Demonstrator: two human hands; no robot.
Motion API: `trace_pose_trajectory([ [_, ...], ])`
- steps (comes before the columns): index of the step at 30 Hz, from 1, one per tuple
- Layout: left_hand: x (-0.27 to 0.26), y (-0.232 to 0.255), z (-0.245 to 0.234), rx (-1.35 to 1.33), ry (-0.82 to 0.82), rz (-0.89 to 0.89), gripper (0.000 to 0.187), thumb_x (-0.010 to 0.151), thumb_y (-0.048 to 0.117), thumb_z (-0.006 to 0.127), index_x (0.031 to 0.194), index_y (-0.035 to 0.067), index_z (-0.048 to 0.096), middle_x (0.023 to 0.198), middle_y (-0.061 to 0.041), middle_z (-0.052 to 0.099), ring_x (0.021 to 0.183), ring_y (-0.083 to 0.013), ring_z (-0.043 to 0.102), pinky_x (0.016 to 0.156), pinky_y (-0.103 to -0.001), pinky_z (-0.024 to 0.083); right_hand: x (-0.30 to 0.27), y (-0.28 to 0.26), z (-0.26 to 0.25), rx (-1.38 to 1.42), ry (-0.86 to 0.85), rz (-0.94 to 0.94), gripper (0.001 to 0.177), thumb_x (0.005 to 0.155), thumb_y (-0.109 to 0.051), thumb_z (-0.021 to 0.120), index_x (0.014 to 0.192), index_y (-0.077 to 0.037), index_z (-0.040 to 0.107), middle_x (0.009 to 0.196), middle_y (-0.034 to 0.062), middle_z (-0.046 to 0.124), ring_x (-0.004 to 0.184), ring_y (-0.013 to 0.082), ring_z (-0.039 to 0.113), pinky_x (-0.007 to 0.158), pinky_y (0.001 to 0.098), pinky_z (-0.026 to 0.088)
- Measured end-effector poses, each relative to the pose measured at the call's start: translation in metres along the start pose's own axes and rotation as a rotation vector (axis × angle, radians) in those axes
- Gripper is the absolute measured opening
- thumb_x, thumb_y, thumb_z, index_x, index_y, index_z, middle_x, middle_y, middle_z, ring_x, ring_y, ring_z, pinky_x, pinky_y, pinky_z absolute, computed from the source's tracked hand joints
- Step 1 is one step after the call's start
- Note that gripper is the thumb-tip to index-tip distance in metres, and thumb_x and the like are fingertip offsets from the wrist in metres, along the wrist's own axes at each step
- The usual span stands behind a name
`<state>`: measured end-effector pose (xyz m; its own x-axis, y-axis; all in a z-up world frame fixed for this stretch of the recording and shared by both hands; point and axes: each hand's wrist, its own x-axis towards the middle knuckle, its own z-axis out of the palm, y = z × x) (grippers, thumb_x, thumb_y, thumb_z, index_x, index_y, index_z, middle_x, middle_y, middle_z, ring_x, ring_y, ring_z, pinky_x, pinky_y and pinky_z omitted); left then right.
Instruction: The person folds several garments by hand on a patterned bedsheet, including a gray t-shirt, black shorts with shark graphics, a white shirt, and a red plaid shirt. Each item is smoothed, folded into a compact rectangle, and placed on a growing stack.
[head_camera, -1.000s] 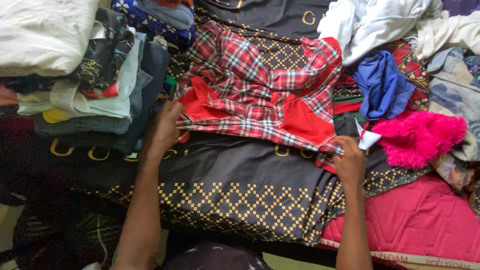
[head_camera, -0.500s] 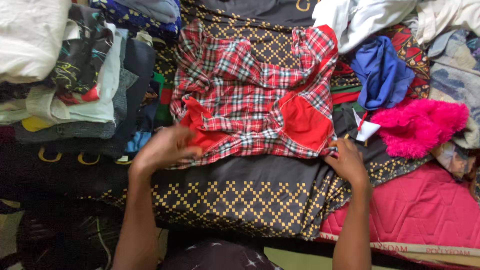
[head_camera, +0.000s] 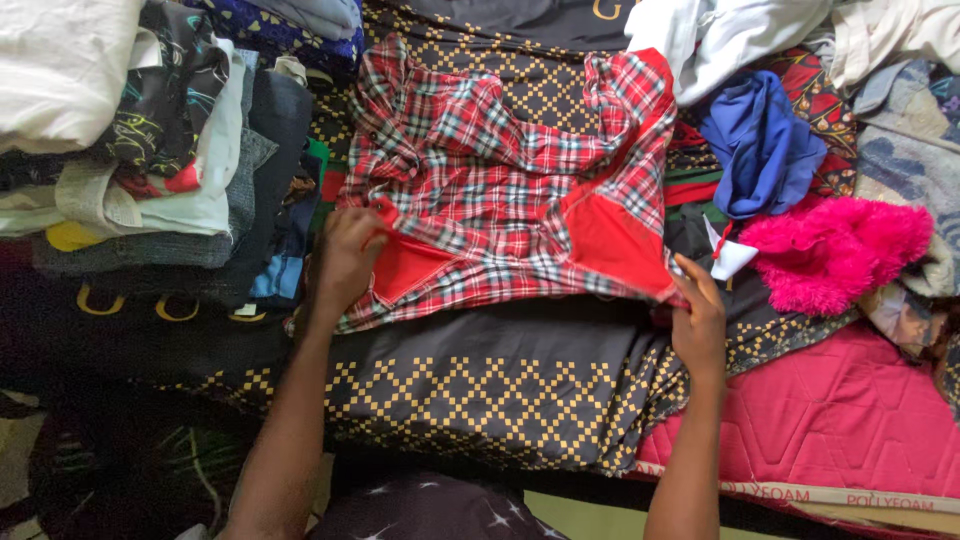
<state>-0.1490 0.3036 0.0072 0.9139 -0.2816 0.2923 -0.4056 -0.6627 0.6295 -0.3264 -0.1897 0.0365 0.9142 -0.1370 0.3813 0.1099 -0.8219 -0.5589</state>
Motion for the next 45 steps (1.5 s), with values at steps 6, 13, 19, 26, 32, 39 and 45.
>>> trace_pose_trajectory([
  [6,0.008,0.019,-0.066,-0.284,-0.177,0.233,0.014,0.095,0.02,0.073,0.1,0.007,0.073,0.116,-0.011,0.072,0.116,-0.0269,0.065,0.1,-0.042,0.051,-0.023,-0.011,-0.032,-0.202,-0.439,0.065,0.058,0.076,-0.003,0.07,0.133,-0.012,0.069,0.148,0.0098,0.059,0.142,0.0305,0.046,0.116,0.0404,0.036],
  [13,0.022,0.068,-0.031,0.073,-0.438,0.024,0.052,0.078,0.037,0.081,0.123,0.012,0.071,0.131,-0.009,0.064,0.125,-0.0281,0.055,0.107,-0.054,0.039,0.022,-0.083,0.031,-0.173,-0.254,0.041,0.081,0.077,-0.055,0.08,0.136,-0.003,0.062,0.142,0.0149,0.06,0.135,0.0329,0.053,0.112,0.0461,0.04],
  [19,0.012,0.07,-0.009,0.134,-0.346,0.183,0.028,0.081,0.028,0.081,0.101,0.01,0.075,0.102,-0.007,0.07,0.103,-0.0264,0.063,0.097,-0.052,0.045,0.034,-0.115,0.129,-0.222,-0.153,0.22,0.039,0.09,-0.041,0.075,0.112,-0.009,0.069,0.108,0.0106,0.069,0.094,0.0279,0.07,0.082,0.042,0.055],
  [26,0.008,0.077,-0.055,-0.409,-0.45,0.227,0.026,0.082,0.024,0.082,0.094,0.005,0.069,0.085,-0.005,0.071,0.075,-0.0166,0.069,0.065,-0.035,0.057,0.008,-0.089,0.099,0.95,-0.067,0.572,0.019,0.104,-0.026,0.062,0.102,-0.007,0.06,0.082,-0.0034,0.056,0.071,0.0103,0.054,0.065,0.033,0.047],
  [32,0.022,0.112,-0.036,-0.319,-0.748,0.087,0.023,0.091,0.033,0.075,0.097,0.01,0.076,0.079,-0.005,0.075,0.067,-0.0184,0.069,0.062,-0.039,0.053,0.005,-0.108,0.082,0.464,-0.719,0.122,0.026,0.099,-0.029,0.066,0.096,-0.003,0.066,0.089,0.0039,0.063,0.084,0.0145,0.062,0.077,0.031,0.051],
  [39,0.069,0.086,0.007,-0.112,-0.347,0.047,0.032,0.095,0.03,0.07,0.118,0.008,0.07,0.111,-0.012,0.075,0.093,-0.0246,0.073,0.081,-0.044,0.059,0.032,-0.109,0.09,0.239,-0.356,0.159,0.038,0.095,-0.039,0.068,0.109,-0.004,0.068,0.107,0.0072,0.071,0.103,0.0202,0.068,0.091,0.0383,0.052],
  [45,0.127,0.041,0.046,0.242,0.04,-0.093,0.065,0.08,0.028,0.084,0.135,0.007,0.057,0.146,-0.022,0.048,0.133,-0.0423,0.046,0.107,-0.07,0.028,0.093,-0.064,0.124,-0.023,-0.096,-0.007,0.054,0.09,-0.037,0.075,0.132,-0.005,0.062,0.143,0.0157,0.06,0.134,0.0336,0.056,0.11,0.0465,0.048],
])
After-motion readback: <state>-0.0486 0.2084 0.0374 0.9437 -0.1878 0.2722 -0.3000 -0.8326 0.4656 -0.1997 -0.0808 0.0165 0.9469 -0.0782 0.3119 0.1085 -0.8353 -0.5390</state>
